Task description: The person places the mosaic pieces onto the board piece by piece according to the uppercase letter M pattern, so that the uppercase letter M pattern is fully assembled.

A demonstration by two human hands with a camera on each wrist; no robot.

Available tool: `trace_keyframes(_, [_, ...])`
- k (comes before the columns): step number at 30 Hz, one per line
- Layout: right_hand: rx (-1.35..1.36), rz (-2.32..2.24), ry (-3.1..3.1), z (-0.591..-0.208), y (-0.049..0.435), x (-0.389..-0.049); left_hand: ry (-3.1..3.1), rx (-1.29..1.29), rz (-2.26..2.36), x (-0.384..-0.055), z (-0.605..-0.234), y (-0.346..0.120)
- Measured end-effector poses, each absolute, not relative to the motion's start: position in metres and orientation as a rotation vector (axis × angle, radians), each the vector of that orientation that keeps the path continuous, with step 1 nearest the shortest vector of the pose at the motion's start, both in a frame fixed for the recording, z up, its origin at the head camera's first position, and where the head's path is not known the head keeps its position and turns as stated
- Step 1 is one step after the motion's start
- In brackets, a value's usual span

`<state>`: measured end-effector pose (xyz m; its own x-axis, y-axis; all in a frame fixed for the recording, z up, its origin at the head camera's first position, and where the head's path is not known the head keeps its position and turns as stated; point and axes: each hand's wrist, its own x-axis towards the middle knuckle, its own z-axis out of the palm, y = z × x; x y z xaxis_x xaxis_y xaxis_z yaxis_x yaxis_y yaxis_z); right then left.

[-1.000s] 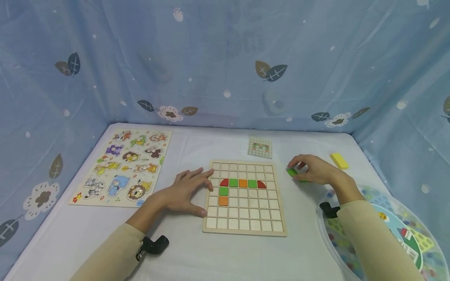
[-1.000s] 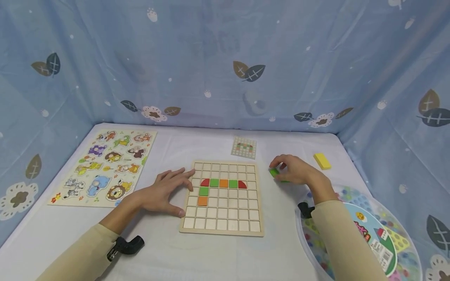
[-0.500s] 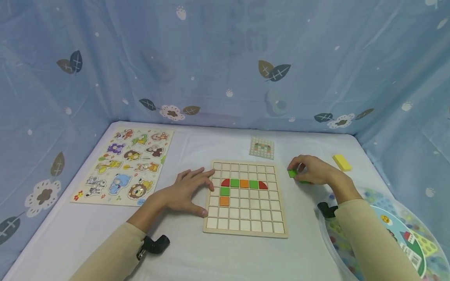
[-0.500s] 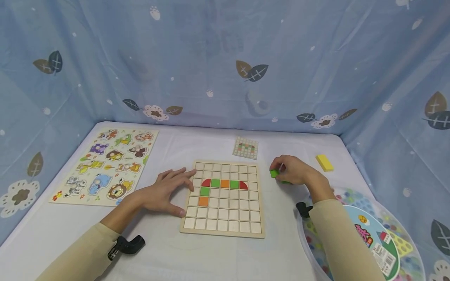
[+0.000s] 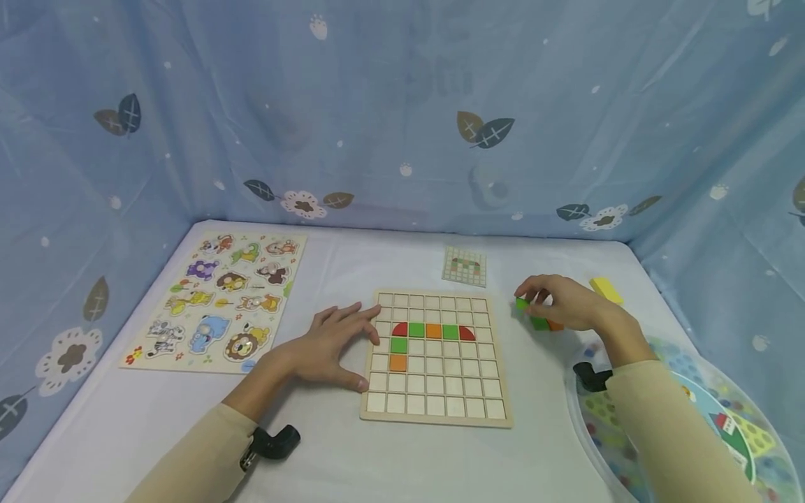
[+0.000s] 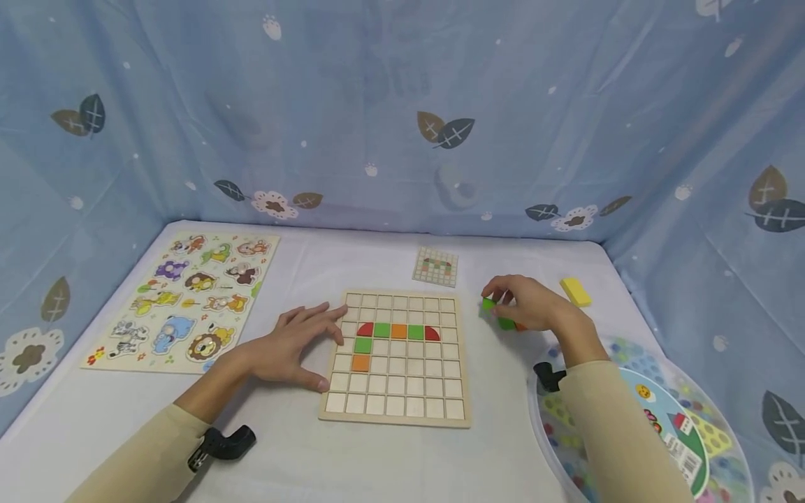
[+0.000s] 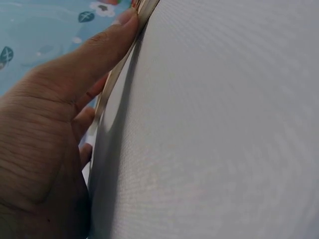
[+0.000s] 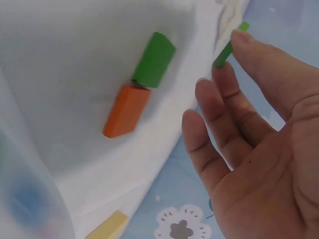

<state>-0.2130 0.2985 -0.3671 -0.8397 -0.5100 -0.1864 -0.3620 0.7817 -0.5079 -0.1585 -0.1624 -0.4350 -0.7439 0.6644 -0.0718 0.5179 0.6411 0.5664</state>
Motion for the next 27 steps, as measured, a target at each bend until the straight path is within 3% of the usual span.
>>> trace_keyframes(27, [-0.696, -1.118, 2.445, -0.361, 0.288, -0.193, 2.591, 0.970, 0.772, -0.159, -0.435, -0.163])
